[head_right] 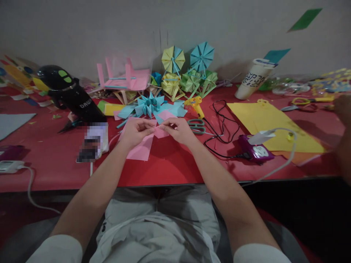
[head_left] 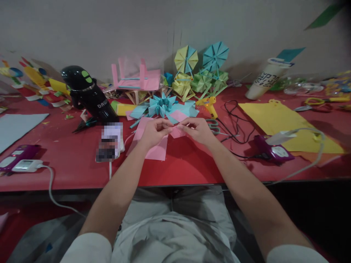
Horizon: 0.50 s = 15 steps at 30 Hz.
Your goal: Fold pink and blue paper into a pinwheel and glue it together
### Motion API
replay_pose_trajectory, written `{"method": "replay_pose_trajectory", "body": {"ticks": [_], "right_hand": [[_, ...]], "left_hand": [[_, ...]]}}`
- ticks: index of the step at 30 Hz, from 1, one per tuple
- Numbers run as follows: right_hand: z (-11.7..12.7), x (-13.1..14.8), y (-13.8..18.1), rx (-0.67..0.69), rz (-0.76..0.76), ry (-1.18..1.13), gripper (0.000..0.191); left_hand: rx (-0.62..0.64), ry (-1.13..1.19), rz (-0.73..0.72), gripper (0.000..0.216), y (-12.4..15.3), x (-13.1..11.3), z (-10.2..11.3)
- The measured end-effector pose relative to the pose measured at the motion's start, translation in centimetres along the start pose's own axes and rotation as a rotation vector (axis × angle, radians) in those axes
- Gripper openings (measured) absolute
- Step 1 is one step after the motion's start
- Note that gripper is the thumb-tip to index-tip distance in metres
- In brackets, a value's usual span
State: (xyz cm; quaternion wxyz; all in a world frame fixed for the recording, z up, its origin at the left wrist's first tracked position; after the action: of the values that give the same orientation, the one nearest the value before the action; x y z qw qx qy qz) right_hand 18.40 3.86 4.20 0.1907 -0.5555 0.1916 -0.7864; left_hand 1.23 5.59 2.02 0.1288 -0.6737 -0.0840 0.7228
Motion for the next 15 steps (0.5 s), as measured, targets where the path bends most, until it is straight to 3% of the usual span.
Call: {"method": "replay_pose_trajectory", "body": {"ticks": [5,11,15], "right_hand": [[1.1,-0.2,-0.3,-0.136,0.063,-0.001,0.021],[1.3,-0.5,-0.1,-0.177,0.014,0.002,0.020],[0.5,-0.2,0.2,-0.080,0.030,-0.008,0.021]], "left_hand": [[-0.023,-0.048,0.013,0.029,0.0,-0.5,0.0],[0.019,0.102,0.425,0.047,0.6,1.1,-0.9],[0.082,0.205,0.536,0.040,1.3,1.2,-1.7]]}}
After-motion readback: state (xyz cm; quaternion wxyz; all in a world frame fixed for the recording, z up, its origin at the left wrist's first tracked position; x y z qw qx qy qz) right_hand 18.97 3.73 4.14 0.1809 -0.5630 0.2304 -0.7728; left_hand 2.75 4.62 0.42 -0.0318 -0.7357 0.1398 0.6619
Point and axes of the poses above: each hand's wrist, its own y-axis away from the middle knuckle, its own z-axis out of the back of the hand, x = y × z, the point moved 6 cm from there along -y, towards the middle knuckle, and after that the axes turned 12 degrees about -x, right-handed, at the moved point
